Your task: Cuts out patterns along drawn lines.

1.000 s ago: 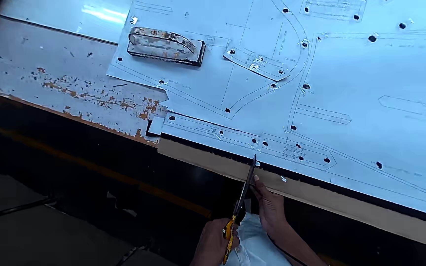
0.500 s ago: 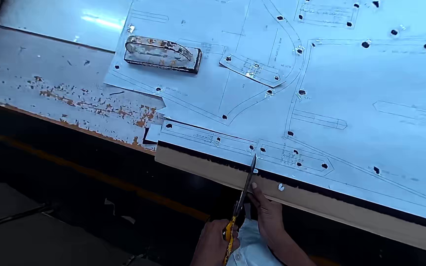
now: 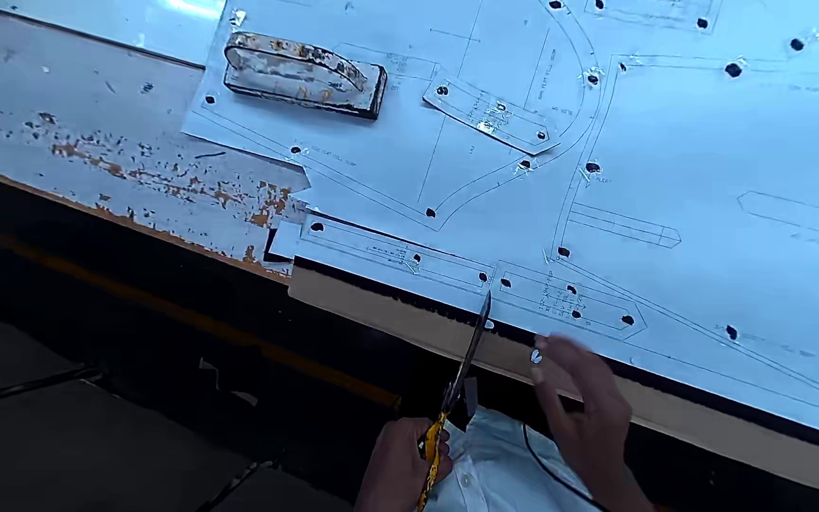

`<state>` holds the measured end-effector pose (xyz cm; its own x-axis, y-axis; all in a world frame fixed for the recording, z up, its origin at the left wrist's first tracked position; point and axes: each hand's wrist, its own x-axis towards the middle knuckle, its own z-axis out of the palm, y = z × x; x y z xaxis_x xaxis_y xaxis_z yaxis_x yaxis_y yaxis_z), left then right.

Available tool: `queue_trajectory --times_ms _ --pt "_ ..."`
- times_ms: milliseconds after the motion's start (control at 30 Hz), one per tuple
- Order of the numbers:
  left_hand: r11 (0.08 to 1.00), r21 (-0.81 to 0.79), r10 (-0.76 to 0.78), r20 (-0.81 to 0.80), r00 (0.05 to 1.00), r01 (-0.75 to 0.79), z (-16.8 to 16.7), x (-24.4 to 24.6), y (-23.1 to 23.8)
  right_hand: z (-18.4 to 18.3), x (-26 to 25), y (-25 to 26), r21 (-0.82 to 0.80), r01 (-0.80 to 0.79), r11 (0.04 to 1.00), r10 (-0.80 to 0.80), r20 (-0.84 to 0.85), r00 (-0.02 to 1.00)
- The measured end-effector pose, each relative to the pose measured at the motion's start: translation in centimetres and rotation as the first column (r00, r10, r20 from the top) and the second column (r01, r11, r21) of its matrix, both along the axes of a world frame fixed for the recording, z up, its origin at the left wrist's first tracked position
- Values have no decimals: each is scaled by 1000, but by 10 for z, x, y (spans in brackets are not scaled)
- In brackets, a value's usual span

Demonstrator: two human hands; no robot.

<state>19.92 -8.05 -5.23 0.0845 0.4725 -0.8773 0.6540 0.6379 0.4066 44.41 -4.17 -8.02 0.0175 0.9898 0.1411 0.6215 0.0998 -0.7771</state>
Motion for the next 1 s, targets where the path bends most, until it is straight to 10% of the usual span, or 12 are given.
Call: queue_trajectory --times_ms 200,1000 --pt "998 -28 52 -4 999 -53 1 1 0 -63 16 61 -85 -85 993 115 478 871" --pt "992 -59 109 -2 994 -109 2 2 1 -61 13 63 -173 -91 981 172 542 822"
